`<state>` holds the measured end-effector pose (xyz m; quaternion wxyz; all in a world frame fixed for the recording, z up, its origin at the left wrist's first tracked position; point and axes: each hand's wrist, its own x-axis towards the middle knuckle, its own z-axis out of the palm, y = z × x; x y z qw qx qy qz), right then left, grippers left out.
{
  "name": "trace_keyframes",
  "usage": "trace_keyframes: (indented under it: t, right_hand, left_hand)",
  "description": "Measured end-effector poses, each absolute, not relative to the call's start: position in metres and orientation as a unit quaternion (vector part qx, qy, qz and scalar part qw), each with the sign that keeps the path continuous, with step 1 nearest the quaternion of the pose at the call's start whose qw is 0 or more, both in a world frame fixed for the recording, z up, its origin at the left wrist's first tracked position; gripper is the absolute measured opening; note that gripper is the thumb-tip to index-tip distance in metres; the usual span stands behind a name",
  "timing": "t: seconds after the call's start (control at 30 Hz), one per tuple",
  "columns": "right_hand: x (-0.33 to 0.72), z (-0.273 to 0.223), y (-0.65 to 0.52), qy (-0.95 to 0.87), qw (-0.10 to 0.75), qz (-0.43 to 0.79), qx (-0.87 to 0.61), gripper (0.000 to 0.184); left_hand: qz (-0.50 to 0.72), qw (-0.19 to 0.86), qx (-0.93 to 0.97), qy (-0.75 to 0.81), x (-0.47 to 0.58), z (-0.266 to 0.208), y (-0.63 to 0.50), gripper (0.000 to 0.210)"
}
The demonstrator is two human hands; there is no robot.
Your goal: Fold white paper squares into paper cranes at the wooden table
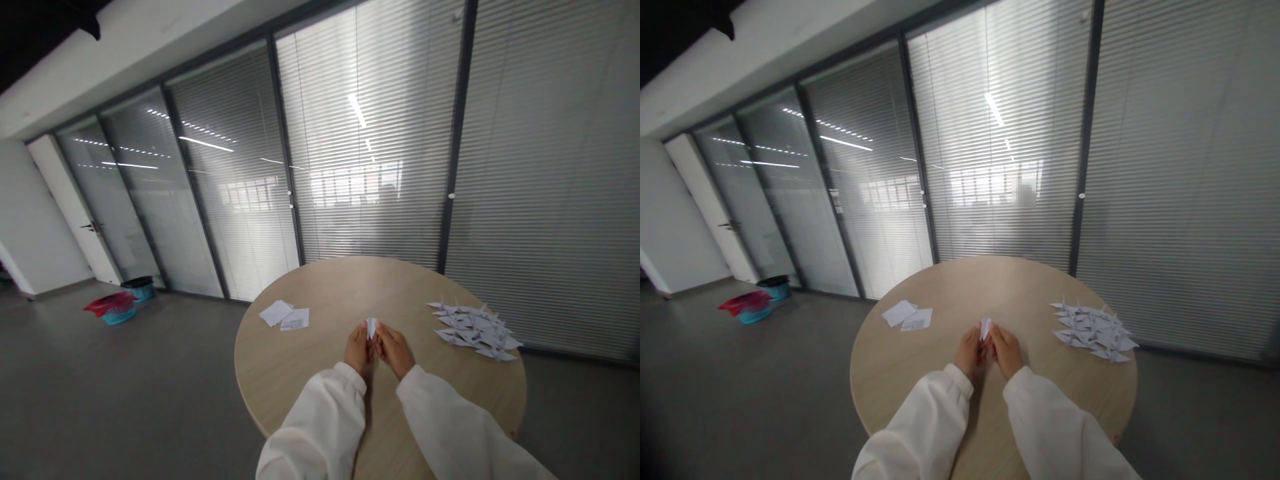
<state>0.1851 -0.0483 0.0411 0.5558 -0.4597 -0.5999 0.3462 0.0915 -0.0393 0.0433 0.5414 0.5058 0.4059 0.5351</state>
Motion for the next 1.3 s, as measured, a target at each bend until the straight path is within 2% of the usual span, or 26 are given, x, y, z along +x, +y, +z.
trace_keyframes:
  t: [0.1, 0.2, 0.33, 0.4, 0.5, 0.6, 0.77, 1.1, 1.3]
  right_hand:
    - [0.195, 0.047, -0.048, -0.593, 0.614, 0.248, -0.458, 0.022]
    - [0.201, 0.054, -0.050, -0.655, 0.612, 0.158, -0.415, 0.033]
    - [0.201, 0.057, -0.052, -0.704, 0.578, 0.144, -0.386, 0.019]
    - [0.201, 0.055, -0.050, -0.708, 0.571, 0.159, -0.384, 0.018]
    - [0.201, 0.051, -0.047, -0.694, 0.573, 0.178, -0.399, 0.022]
    - [0.203, 0.048, -0.044, -0.666, 0.580, 0.203, -0.424, 0.026]
    - [0.205, 0.046, -0.042, -0.616, 0.601, 0.245, -0.445, 0.028]
    - [0.199, 0.056, -0.053, -0.640, 0.582, 0.260, -0.429, 0.029]
    - [0.200, 0.053, -0.053, -0.660, 0.573, 0.248, -0.417, 0.028]
  left_hand:
    - [0.516, 0.644, 0.423, 0.376, 0.087, 0.047, -0.037, 0.043]
    - [0.491, 0.707, 0.355, 0.365, 0.083, 0.052, -0.037, 0.043]
    - [0.476, 0.725, 0.337, 0.365, 0.080, 0.053, -0.036, 0.043]
    - [0.489, 0.704, 0.342, 0.385, 0.079, 0.050, -0.033, 0.043]
    - [0.554, 0.599, 0.372, 0.443, 0.078, 0.048, -0.030, 0.040]
    - [0.604, 0.523, 0.415, 0.436, 0.076, 0.047, -0.028, 0.042]
    - [0.623, 0.532, 0.440, 0.368, 0.077, 0.050, -0.030, 0.047]
    - [0.591, 0.457, 0.546, 0.379, 0.074, 0.054, -0.034, 0.027]
    - [0.571, 0.395, 0.613, 0.376, 0.071, 0.050, -0.032, 0.025]
